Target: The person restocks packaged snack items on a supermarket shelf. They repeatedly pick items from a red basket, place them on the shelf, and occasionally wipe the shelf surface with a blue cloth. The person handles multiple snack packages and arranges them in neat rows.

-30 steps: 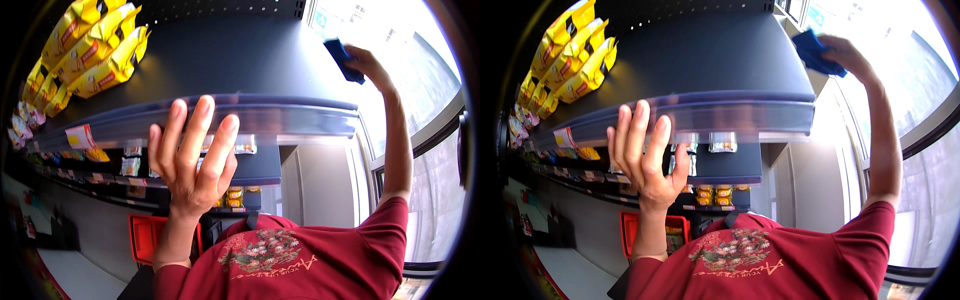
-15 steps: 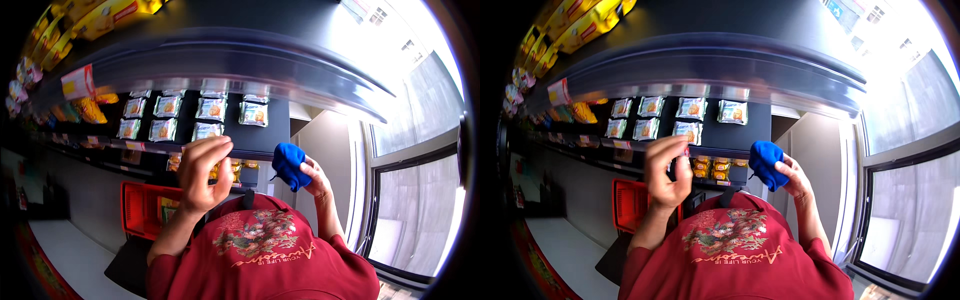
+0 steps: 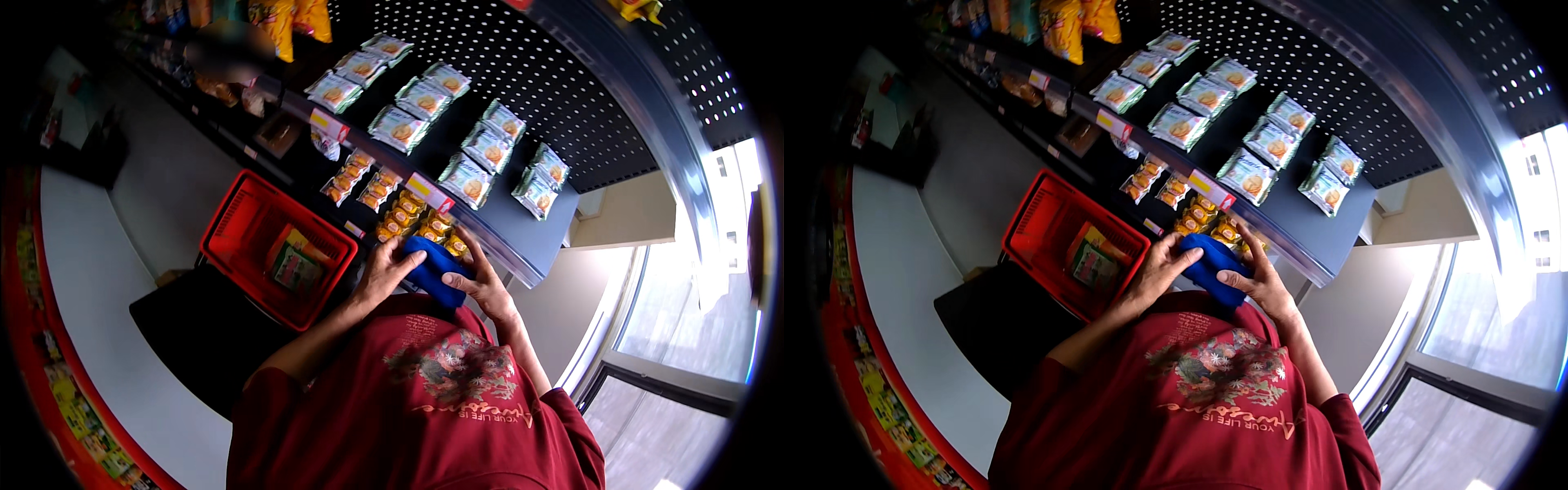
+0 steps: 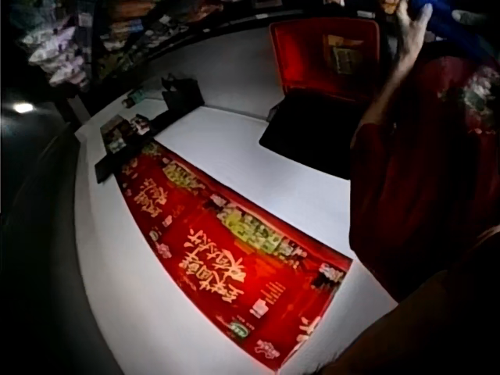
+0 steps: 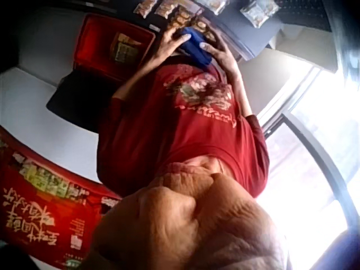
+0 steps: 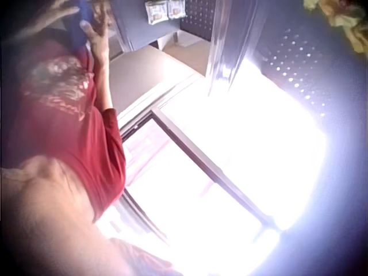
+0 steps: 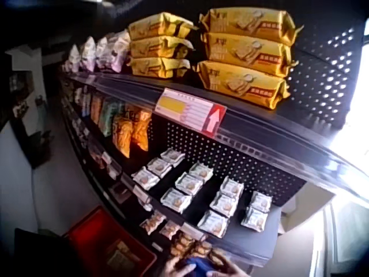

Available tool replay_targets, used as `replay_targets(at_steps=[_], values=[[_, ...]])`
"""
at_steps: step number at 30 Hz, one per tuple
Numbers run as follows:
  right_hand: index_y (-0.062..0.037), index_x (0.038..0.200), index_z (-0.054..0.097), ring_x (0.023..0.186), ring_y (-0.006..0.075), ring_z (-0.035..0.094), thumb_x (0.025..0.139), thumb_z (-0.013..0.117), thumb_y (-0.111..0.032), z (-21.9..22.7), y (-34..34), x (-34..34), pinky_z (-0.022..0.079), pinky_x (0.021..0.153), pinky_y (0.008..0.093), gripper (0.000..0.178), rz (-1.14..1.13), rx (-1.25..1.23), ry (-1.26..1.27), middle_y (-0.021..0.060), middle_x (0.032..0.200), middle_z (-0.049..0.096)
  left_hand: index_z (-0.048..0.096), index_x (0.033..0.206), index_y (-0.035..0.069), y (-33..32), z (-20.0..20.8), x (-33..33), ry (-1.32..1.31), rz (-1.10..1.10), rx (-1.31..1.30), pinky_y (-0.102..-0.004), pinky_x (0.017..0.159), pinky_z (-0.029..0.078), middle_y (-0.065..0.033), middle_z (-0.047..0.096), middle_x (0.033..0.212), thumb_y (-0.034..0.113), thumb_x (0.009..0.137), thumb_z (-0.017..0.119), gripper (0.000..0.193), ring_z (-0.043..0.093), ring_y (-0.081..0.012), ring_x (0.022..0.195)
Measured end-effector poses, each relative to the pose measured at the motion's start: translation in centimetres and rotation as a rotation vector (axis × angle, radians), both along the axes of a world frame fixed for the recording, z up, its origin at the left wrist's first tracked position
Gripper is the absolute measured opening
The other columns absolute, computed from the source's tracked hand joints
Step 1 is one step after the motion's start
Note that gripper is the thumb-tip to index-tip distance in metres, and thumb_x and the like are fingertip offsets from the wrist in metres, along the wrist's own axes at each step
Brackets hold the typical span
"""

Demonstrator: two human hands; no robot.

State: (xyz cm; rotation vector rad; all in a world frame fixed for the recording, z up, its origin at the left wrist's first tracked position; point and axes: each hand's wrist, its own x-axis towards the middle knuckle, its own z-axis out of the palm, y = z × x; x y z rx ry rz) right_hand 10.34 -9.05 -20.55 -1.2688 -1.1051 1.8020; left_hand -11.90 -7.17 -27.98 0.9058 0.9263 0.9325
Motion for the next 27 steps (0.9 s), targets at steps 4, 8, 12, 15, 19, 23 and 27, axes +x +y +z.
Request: replay_targets(at_steps=[4,8,12,15,19,23,27], values=[[-0.0088,0.143,0.048,0.114,0.0158,0.057,0.093,0.074,-0.01,-1.7,1.5,-2.8,0.049,0.097,0.0308,0.057,0.156,0.236,-0.173,0.0068,0.122,0.061,0.06,0.108,0.003,-0.5,-0.5,-3.1,-0.069,0.184,-0.06,-0.0251,0.077,0.054,-0.004,0.068,0.097,0.02,0.091,0.078,0.03,0.062,-0.0084,0.086],[-0.0042,0.12,0.061,0.094,0.0117,0.061,0.089,0.076,-0.009,-5.8,3.1,-4.5,0.052,0.085,0.0293,0.035,0.173,0.293,-0.36,0.0041,0.101,0.066,0.047,0.137,0.003,-1.1,-2.3,-5.2,0.041,0.324,-0.013,-0.0258,0.08,0.053,-0.0071,0.068,0.101,0.012,0.088,0.08,0.059,0.062,-0.0103,0.09],[-0.0046,0.112,0.062,0.089,0.0123,0.061,0.083,0.082,-0.012,-6.8,4.4,-6.4,0.051,0.079,0.0293,0.036,0.231,0.265,-0.451,0.0036,0.095,0.065,0.047,0.147,0.008,-2.1,-3.2,-8.2,0.067,0.287,0.083,-0.0286,0.081,0.055,-0.0072,0.069,0.104,0.01,0.087,0.079,0.068,0.064,-0.012,0.089],[-0.0046,0.112,0.062,0.1,0.0161,0.063,0.078,0.083,-0.005,-9.0,4.8,-7.1,0.053,0.087,0.032,0.04,0.312,0.302,-0.507,0.0066,0.108,0.067,0.064,0.129,0.006,-2.4,-5.2,-9.9,0.203,0.218,0.107,-0.0312,0.081,0.054,-0.0047,0.071,0.102,0.009,0.085,0.079,0.047,0.065,-0.0142,0.086],[-0.0055,0.102,0.062,0.105,0.0189,0.063,0.076,0.079,0.003,-9.7,4.8,-10.0,0.052,0.086,0.0337,0.033,0.255,0.666,-0.517,0.0078,0.106,0.067,0.066,0.114,0.005,-3.3,-5.0,-11.6,0.498,0.213,0.051,-0.03,0.078,0.053,-0.0053,0.069,0.095,0.012,0.083,0.08,0.035,0.064,-0.014,0.087],[-0.0051,0.104,0.06,0.098,0.0173,0.065,0.077,0.079,0.002,-11.1,4.9,-11.4,0.052,0.085,0.0322,0.034,0.273,0.494,-0.446,0.0073,0.099,0.067,0.063,0.104,0.004,-3.9,-8.0,-13.0,0.757,0.316,0.444,-0.0292,0.074,0.051,-0.0043,0.068,0.094,0.02,0.081,0.083,0.033,0.063,-0.0135,0.085],[-0.0012,0.122,0.056,0.097,0.0173,0.067,0.085,0.078,-0.007,-13.9,5.8,-12.5,0.054,0.086,0.0321,0.043,0.267,0.174,-0.357,0.0125,0.105,0.07,0.061,0.105,0.004,-3.8,-11.4,-14.5,0.515,0.31,0.129,-0.0275,0.071,0.05,-0.0037,0.066,0.094,0.028,0.083,0.083,0.04,0.062,-0.0119,0.082]])
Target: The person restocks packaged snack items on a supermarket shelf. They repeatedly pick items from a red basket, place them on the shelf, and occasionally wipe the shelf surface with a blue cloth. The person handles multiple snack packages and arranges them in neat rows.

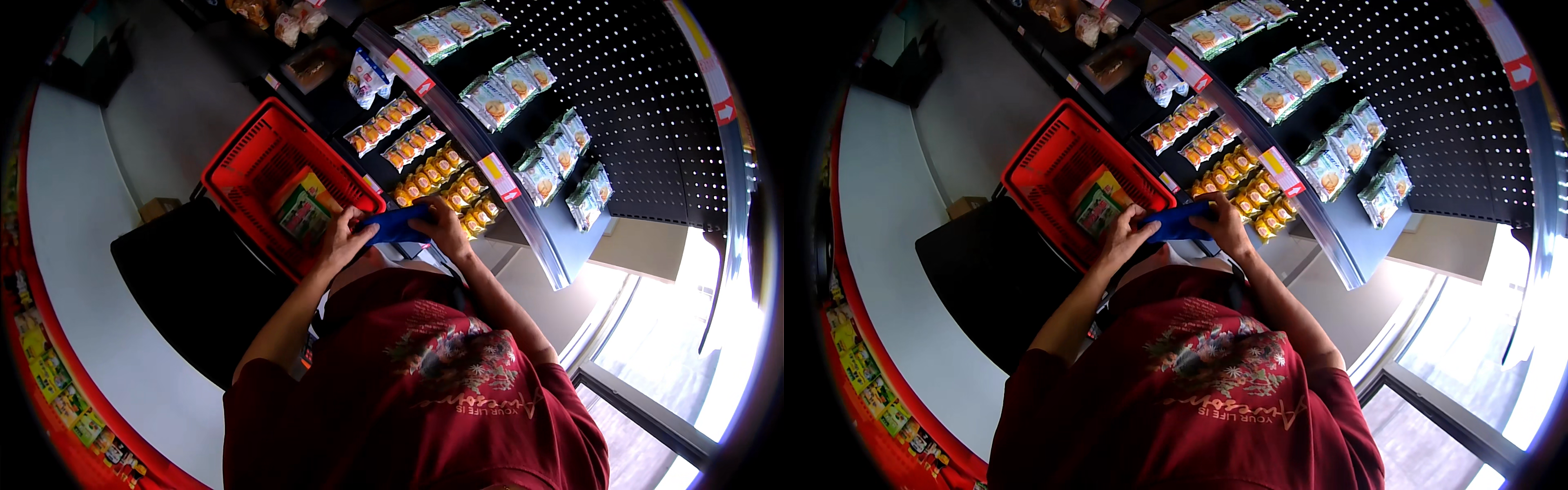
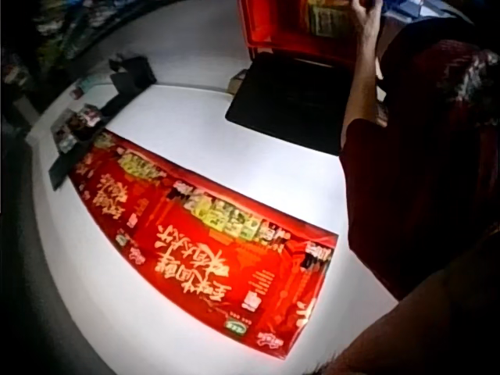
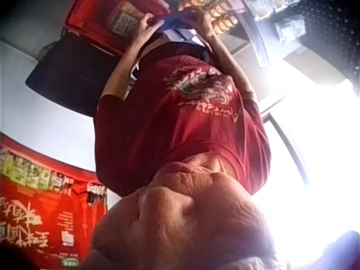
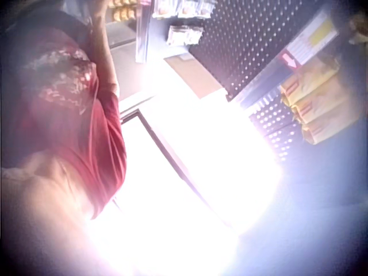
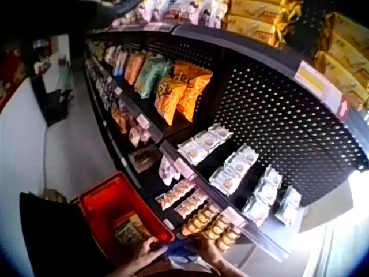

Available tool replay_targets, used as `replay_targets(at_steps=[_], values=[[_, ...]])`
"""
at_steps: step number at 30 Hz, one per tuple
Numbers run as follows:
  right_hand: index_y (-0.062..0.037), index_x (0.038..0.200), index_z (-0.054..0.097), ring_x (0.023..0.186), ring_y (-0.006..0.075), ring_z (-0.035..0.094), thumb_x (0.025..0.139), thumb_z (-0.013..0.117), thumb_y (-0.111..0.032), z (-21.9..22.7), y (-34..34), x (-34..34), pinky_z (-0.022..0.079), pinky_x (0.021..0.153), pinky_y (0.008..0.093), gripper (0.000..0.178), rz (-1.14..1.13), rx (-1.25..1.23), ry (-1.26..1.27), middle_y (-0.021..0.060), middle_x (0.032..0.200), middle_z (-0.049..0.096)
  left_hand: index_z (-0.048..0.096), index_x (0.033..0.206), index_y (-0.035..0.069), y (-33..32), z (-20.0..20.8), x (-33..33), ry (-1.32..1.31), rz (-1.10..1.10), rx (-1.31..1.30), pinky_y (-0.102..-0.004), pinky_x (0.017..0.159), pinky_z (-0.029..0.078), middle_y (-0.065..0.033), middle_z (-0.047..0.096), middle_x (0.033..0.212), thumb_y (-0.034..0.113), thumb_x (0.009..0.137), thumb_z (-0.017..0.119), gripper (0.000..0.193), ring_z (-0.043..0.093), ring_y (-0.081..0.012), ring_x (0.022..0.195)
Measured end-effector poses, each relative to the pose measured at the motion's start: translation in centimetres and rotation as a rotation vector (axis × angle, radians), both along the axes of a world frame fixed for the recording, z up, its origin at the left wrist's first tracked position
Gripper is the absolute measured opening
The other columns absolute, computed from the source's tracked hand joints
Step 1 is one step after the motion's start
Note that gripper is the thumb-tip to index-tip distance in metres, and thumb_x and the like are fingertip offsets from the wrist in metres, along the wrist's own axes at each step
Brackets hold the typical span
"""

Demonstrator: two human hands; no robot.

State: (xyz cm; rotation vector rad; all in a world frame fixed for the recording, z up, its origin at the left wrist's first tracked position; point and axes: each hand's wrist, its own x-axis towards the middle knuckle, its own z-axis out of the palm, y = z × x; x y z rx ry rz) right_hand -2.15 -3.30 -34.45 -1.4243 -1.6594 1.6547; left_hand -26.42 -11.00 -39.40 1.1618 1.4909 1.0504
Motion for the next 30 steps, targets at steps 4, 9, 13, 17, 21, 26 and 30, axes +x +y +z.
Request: replay_targets(at_steps=[4,9,13,17,21,26,30], values=[[0.0032,0.127,0.056,0.089,0.0192,0.07,0.084,0.077,-0.009,-5.2,1.2,-1.0,0.057,0.077,0.033,0.049,-0.084,-0.075,-0.026,0.0161,0.102,0.072,0.061,0.111,0.005,0.3,-3.7,-0.5,-0.299,0.081,-0.277,-0.0258,0.065,0.05,-0.0022,0.064,0.093,0.037,0.087,0.079,0.044,0.059,-0.0096,0.078],[0.0035,0.13,0.056,0.088,0.0212,0.07,0.082,0.078,-0.01,-11.0,3.1,-2.1,0.057,0.076,0.0337,0.054,-0.186,-0.134,0.035,0.0193,0.103,0.072,0.062,0.115,0.006,1.4,-7.8,0.3,-0.395,0.296,-0.425,-0.0267,0.067,0.056,-0.0025,0.066,0.096,0.042,0.085,0.078,0.05,0.063,-0.0114,0.085],[0.0006,0.136,0.054,0.098,0.0254,0.07,0.082,0.079,-0.013,-12.4,3.7,-3.5,0.057,0.084,0.0354,0.06,-0.175,-0.098,-0.185,0.0216,0.113,0.07,0.063,0.111,0.003,2.5,-14.4,0.5,-0.271,0.321,-0.449,-0.0347,0.057,0.059,-0.01,0.069,0.098,0.038,0.085,0.076,0.046,0.068,-0.022,0.092],[-0.0015,0.133,0.059,0.1,0.0235,0.07,0.085,0.078,-0.023,-19.3,3.1,-0.4,0.057,0.086,0.0367,0.056,0.025,-0.143,-0.199,0.0164,0.114,0.071,0.063,0.116,0.005,2.5,-31.0,0.3,-0.002,0.158,-0.597,-0.0447,0.071,0.059,-0.016,0.071,0.106,0.042,0.082,0.074,0.051,0.07,-0.033,0.095],[-0.0014,0.125,0.063,0.084,0.0112,0.062,0.095,0.068,-0.024,-14.4,1.6,1.5,0.054,0.064,0.0289,0.038,0.004,-0.311,-0.226,0.0051,0.1,0.068,0.066,0.111,0.006,2.6,-28.1,0.8,0.031,0.068,-0.563,-0.0482,0.083,0.056,-0.0206,0.071,0.103,0.044,0.08,0.071,0.05,0.069,-0.0402,0.089],[-0.0017,0.129,0.062,0.095,0.0178,0.067,0.097,0.065,-0.025,-13.3,0.0,4.3,0.059,0.074,0.0341,0.04,-0.067,-0.439,-0.15,0.0095,0.107,0.069,0.071,0.102,0.008,-1.3,-31.4,-1.8,0.167,0.388,-0.47,-0.0444,0.085,0.055,-0.0197,0.069,0.109,0.039,0.08,0.069,0.037,0.067,-0.0368,0.097],[-0.0017,0.131,0.06,0.101,0.0208,0.068,0.097,0.064,-0.024,-12.6,-2.2,7.0,0.06,0.078,0.0376,0.041,-0.103,-0.498,-0.213,0.0115,0.11,0.069,0.07,0.101,0.006,-4.6,-30.7,-5.7,1.268,0.156,-0.125,-0.0436,0.081,0.054,-0.0155,0.071,0.101,0.03,0.084,0.068,0.029,0.068,-0.0318,0.095]])
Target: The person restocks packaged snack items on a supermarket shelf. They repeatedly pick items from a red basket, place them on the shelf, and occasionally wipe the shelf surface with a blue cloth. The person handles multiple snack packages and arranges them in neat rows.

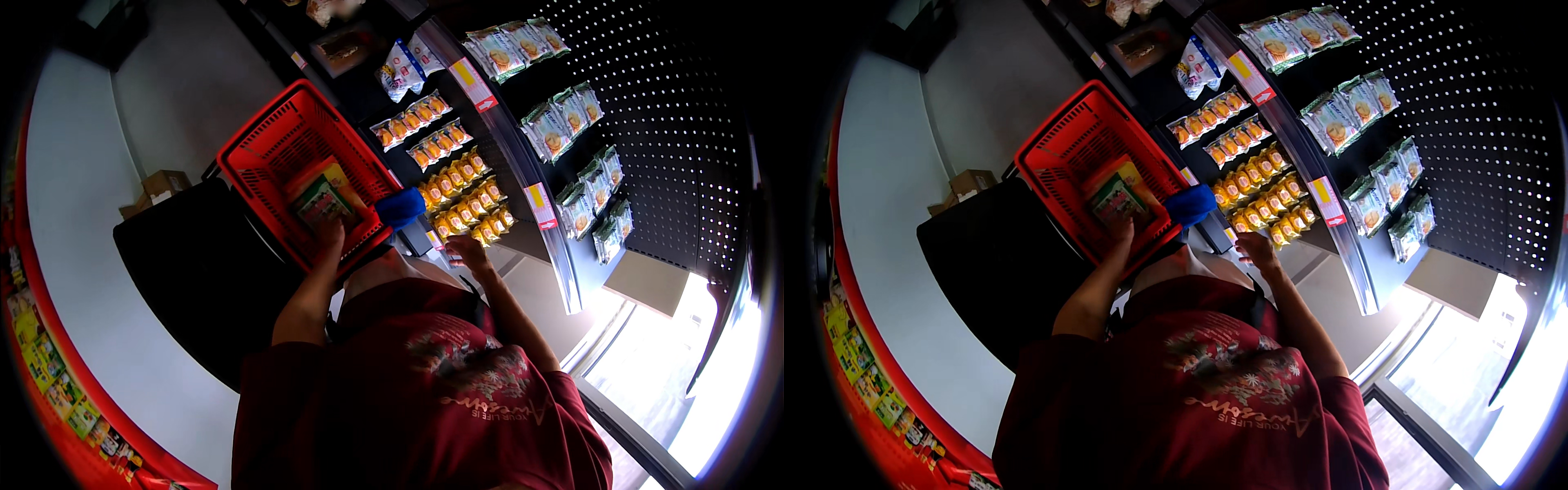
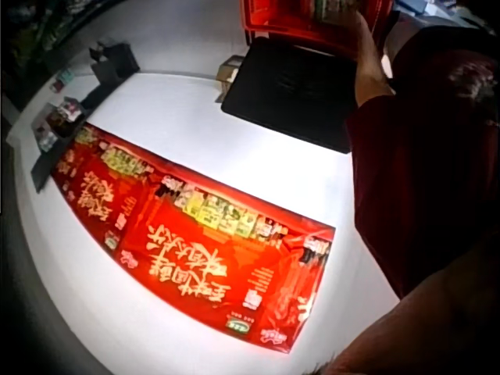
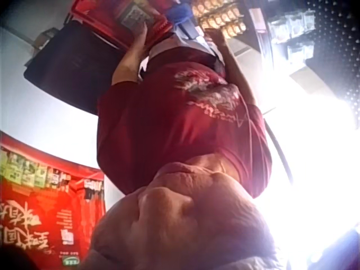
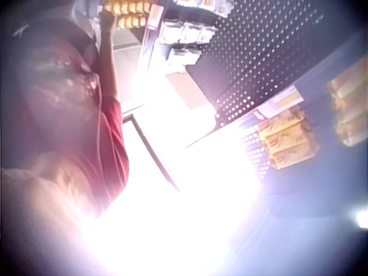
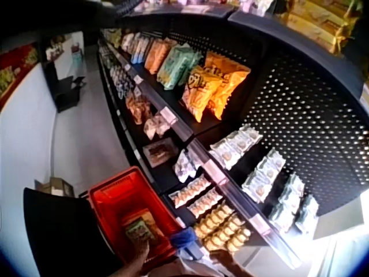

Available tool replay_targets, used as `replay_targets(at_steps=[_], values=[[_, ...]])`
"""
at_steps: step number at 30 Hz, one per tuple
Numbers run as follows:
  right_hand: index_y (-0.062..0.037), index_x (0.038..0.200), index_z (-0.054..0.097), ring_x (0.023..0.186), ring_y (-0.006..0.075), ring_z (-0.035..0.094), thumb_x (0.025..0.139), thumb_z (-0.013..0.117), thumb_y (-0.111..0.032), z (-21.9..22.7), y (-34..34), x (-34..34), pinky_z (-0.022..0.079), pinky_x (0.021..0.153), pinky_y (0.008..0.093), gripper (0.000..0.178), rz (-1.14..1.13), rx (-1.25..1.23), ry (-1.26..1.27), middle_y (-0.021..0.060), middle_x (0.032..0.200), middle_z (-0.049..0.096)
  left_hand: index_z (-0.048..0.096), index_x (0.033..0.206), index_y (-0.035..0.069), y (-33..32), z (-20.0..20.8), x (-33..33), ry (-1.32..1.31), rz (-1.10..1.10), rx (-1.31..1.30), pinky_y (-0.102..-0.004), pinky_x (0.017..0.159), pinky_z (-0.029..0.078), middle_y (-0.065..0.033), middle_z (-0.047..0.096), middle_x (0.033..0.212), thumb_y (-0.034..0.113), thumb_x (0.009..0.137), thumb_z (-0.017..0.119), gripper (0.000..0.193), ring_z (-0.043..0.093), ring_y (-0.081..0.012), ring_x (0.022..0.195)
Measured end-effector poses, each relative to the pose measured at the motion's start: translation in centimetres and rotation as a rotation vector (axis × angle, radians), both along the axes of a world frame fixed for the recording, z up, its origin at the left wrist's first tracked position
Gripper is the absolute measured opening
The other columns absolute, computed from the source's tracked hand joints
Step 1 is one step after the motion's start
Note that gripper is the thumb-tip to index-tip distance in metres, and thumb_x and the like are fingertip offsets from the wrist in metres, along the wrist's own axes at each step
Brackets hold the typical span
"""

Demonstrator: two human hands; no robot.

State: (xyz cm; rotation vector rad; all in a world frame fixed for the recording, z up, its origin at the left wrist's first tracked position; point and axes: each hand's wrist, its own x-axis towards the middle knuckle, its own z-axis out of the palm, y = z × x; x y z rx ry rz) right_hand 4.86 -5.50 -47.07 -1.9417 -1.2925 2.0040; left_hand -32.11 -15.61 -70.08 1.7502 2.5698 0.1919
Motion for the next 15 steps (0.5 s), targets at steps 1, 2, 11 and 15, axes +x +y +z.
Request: replay_targets(at_steps=[1,2,11,15], values=[[-0.0016,0.132,0.06,0.102,0.0213,0.068,0.097,0.064,-0.024,0.3,-0.3,0.2,0.06,0.079,0.0382,0.041,0.008,-0.016,-0.012,0.0119,0.111,0.069,0.069,0.104,0.005,-1.2,-2.6,-2.0,-0.189,0.11,0.152,-0.0421,0.08,0.055,-0.015,0.071,0.103,0.028,0.084,0.07,0.031,0.069,-0.0298,0.094],[-0.0015,0.131,0.06,0.102,0.0218,0.068,0.098,0.064,-0.025,0.5,0.0,0.1,0.061,0.079,0.0389,0.04,0.034,-0.014,0.011,0.0128,0.112,0.069,0.068,0.107,0.004,-3.4,-7.0,-4.2,-0.364,0.243,0.309,-0.0405,0.08,0.055,-0.0146,0.071,0.105,0.027,0.085,0.072,0.032,0.069,-0.0278,0.094],[-0.0025,0.126,0.063,0.095,0.0198,0.071,0.097,0.065,-0.025,1.9,-1.7,2.5,0.061,0.073,0.0346,0.036,-0.006,-0.032,-0.065,0.0097,0.107,0.071,0.066,0.108,0.004,-3.3,-9.2,-4.4,-1.123,0.772,0.065,-0.0419,0.062,0.05,-0.0089,0.067,0.088,0.027,0.084,0.073,0.034,0.065,-0.025,0.073],[-0.0036,0.126,0.064,0.096,0.0195,0.071,0.098,0.063,-0.024,2.1,-2.6,3.1,0.061,0.075,0.035,0.035,0.003,-0.028,-0.067,0.0091,0.108,0.071,0.069,0.096,0.003,-1.6,-6.7,-4.0,-1.425,1.084,0.11,-0.0371,0.045,0.045,-0.0061,0.065,0.072,0.019,0.078,0.082,0.027,0.06,-0.0189,0.052]])
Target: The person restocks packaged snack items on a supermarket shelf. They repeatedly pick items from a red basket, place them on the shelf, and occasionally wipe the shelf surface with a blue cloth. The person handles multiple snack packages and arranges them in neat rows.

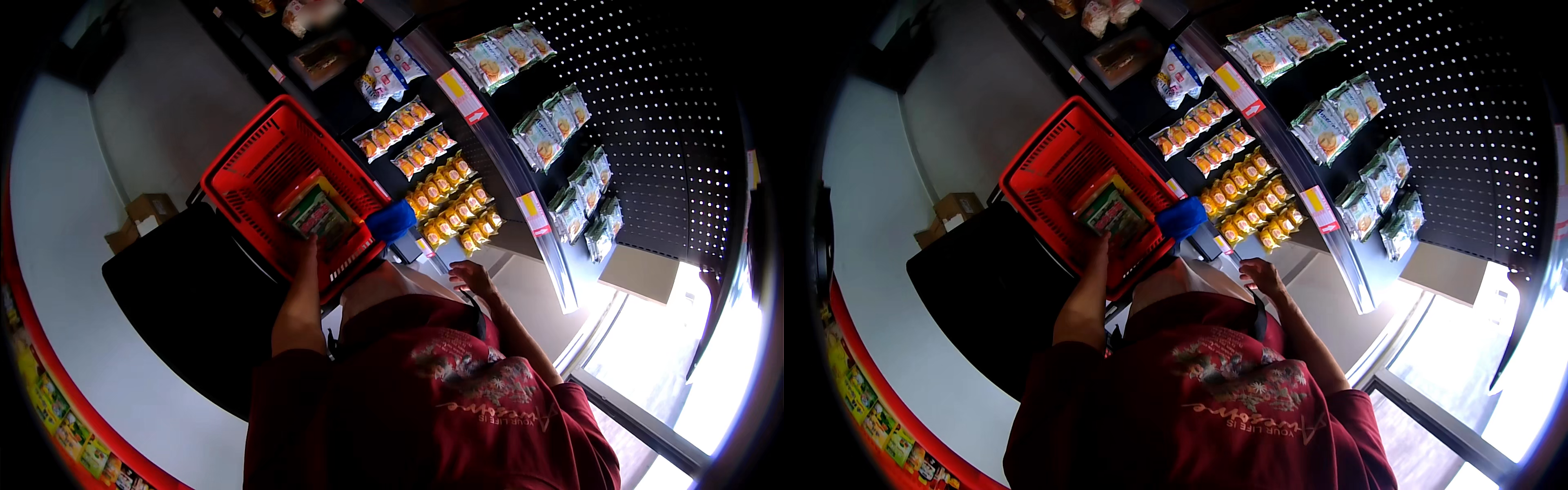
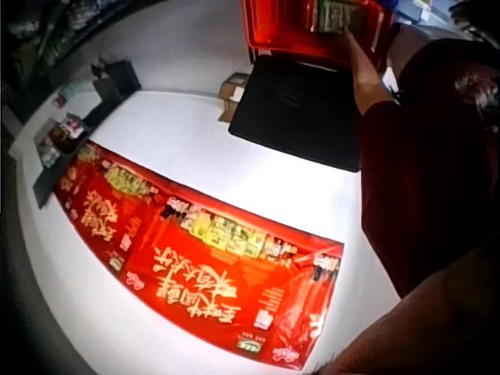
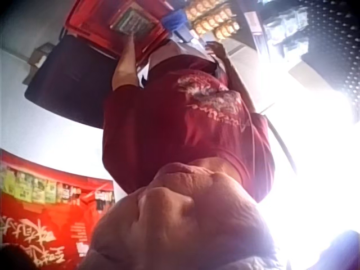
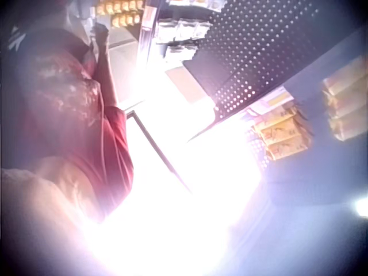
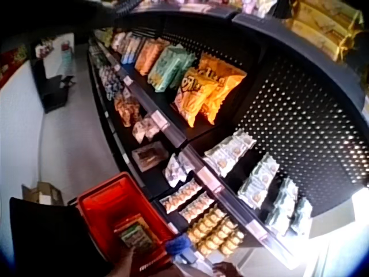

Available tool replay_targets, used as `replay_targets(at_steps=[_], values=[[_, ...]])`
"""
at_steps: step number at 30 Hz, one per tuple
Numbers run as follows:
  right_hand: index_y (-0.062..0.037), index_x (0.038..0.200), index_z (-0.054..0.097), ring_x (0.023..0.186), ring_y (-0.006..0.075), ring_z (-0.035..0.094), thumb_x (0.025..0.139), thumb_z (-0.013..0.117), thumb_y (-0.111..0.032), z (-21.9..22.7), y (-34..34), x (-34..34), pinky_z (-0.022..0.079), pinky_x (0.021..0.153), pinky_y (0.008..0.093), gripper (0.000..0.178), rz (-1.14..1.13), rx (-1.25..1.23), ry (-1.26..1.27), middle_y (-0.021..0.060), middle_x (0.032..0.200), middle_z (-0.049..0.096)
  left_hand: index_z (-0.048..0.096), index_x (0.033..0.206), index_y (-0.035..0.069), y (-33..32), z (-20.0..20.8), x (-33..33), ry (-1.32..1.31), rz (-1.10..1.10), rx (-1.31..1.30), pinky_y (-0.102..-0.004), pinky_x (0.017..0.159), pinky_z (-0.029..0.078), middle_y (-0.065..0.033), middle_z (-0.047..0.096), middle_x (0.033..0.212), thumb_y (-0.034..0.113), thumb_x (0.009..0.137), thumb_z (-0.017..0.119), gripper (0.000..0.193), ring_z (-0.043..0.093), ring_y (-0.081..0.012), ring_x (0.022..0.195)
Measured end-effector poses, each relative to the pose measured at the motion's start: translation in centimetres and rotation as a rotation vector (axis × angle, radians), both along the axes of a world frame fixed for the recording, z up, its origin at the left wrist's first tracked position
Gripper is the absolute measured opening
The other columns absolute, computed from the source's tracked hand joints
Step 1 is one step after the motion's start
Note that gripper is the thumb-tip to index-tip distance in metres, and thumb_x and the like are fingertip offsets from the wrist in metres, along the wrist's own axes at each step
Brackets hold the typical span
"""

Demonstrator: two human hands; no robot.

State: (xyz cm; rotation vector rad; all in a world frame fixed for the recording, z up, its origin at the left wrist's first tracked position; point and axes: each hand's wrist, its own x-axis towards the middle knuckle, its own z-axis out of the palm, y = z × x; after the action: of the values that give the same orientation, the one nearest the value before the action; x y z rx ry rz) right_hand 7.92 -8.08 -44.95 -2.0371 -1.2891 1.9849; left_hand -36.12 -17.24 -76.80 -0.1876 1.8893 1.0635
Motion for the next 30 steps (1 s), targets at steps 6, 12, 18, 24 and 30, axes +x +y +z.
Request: replay_targets(at_steps=[6,12,18,24,30], values=[[-0.0046,0.127,0.063,0.097,0.0195,0.071,0.098,0.063,-0.023,0.8,-0.4,-0.5,0.06,0.076,0.0351,0.034,-0.033,-0.036,0.02,0.0096,0.109,0.072,0.068,0.081,0.007,1.7,2.5,-0.8,-0.14,-0.099,-0.012,-0.0359,0.04,0.038,-0.0039,0.06,0.061,0.017,0.076,0.083,0.019,0.053,-0.0162,0.045],[-0.0044,0.126,0.063,0.095,0.0195,0.072,0.099,0.063,-0.024,1.2,-0.9,-1.6,0.06,0.074,0.0332,0.033,0.016,-0.026,0.013,0.0103,0.109,0.072,0.072,0.087,0.0,2.2,1.0,-0.9,0.029,-0.321,-0.039,-0.0413,0.062,0.05,-0.0105,0.069,0.079,0.02,0.074,0.085,0.027,0.064,-0.0234,0.07],[-0.0025,0.124,0.063,0.092,0.0196,0.072,0.099,0.063,-0.024,1.3,-1.9,-1.2,0.06,0.073,0.0328,0.033,0.009,-0.012,0.045,0.0111,0.107,0.072,0.07,0.099,-0.006,2.6,1.7,0.7,-0.088,-0.141,0.203,-0.0389,0.077,0.051,-0.0121,0.071,0.098,0.021,0.074,0.085,0.04,0.064,-0.0232,0.09],[-0.0014,0.123,0.064,0.091,0.0206,0.073,0.099,0.062,-0.024,1.9,-2.5,-1.1,0.06,0.072,0.033,0.033,0.02,0.011,0.026,0.0113,0.106,0.072,0.069,0.103,-0.002,2.9,2.4,0.5,-0.207,-0.167,0.023,-0.0417,0.077,0.054,-0.0135,0.07,0.098,0.022,0.072,0.085,0.042,0.066,-0.0276,0.082],[-0.0032,0.124,0.064,0.09,0.0196,0.073,0.1,0.06,-0.023,1.9,-2.8,-0.3,0.06,0.072,0.0325,0.031,0.011,0.026,0.033,0.0105,0.105,0.073,0.069,0.097,0.0,4.5,4.0,-0.5,0.376,-0.659,-0.129,-0.0416,0.076,0.056,-0.0134,0.068,0.086,0.029,0.084,0.072,0.032,0.068,-0.0278,0.081]])
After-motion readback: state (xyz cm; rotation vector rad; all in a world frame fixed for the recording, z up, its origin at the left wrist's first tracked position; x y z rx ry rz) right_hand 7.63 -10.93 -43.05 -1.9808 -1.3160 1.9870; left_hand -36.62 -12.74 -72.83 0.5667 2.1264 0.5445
